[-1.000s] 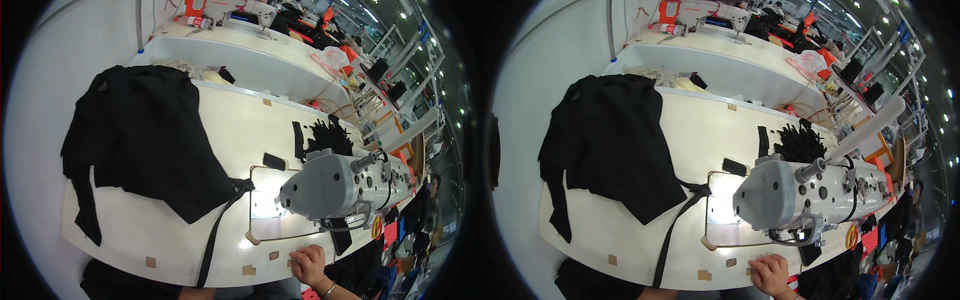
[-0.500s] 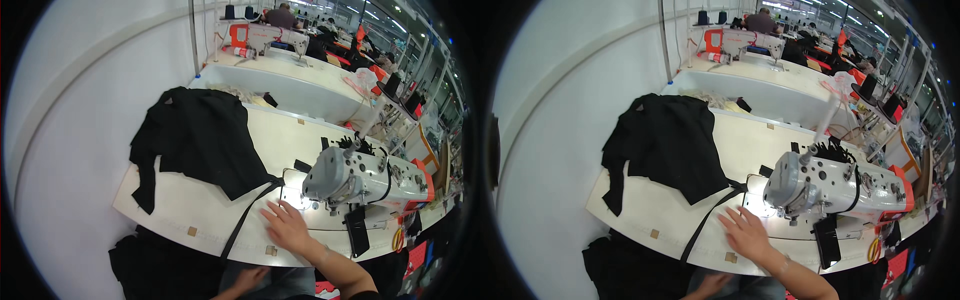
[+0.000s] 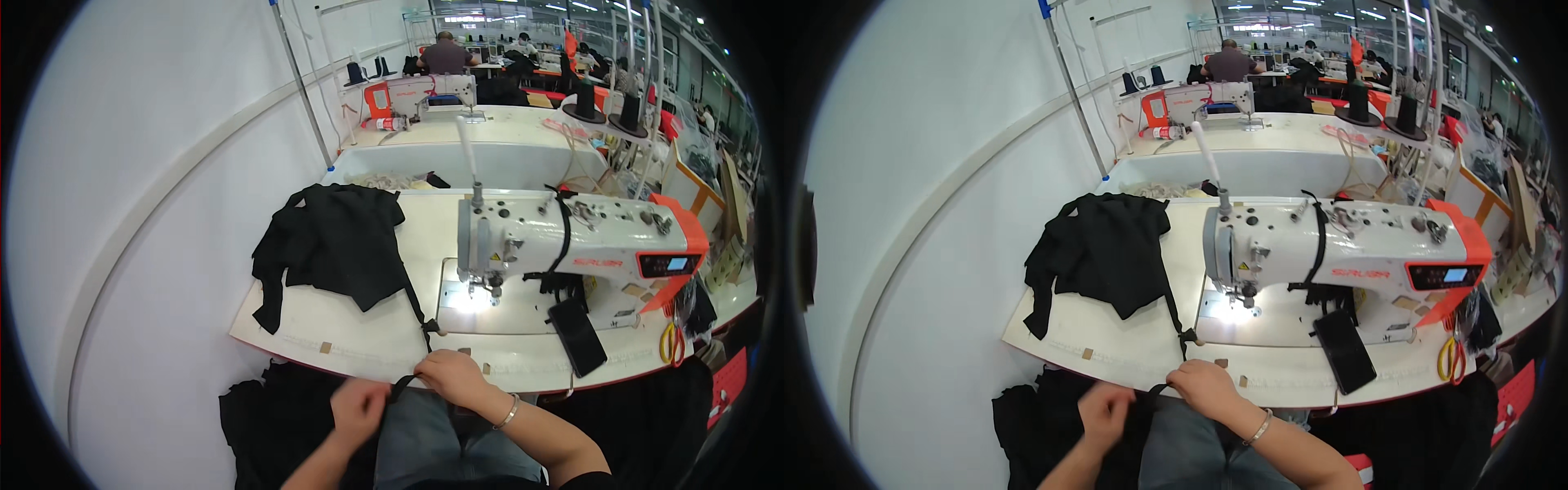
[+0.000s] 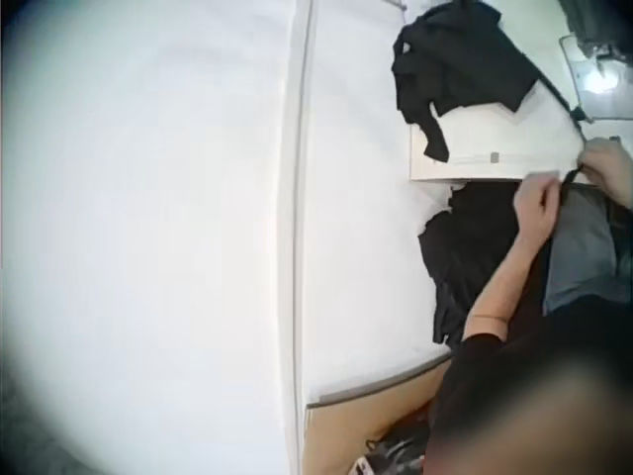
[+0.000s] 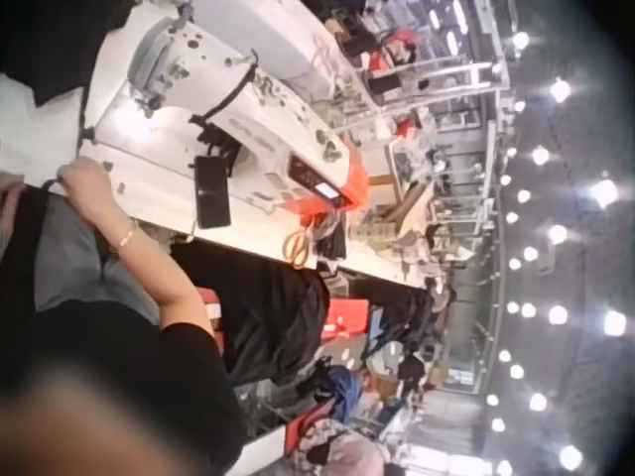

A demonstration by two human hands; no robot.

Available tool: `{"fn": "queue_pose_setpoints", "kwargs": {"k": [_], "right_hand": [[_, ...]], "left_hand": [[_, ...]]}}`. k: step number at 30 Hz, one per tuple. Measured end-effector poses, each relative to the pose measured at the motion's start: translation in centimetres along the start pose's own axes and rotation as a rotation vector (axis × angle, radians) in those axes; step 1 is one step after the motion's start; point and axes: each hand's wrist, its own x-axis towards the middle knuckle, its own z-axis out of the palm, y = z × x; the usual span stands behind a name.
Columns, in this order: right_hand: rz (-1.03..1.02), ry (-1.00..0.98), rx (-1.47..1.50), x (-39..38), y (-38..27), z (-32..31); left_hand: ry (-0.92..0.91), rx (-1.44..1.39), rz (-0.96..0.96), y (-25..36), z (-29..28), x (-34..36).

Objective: Sewing black fabric pieces together using an industrial sewing machine.

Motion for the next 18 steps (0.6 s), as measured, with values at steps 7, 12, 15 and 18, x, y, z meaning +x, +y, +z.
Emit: {"fn": "queue_pose_setpoints", "kwargs": {"k": [7,12,15,18], "right_hand": [[0.045,-0.088,0.003,-4.9,-3.0,-2.1],[0.049,-0.019,0.031,-7.7,-3.8,-3.7],[0.093,0.044,0.106,-9.3,-4.1,-5.0],[0.159,0.081,0.156,-11.0,-4.5,-6.6]], "left_hand": [[-0.237,0.640,0.499,-5.8,4.0,13.2],[-0.511,0.867,0.116,-9.8,3.7,15.7],[-0.046,0.388,0.037,-11.7,-0.1,15.2],[0.203,0.044,-0.304,-12.7,-5.6,12.6]]}}
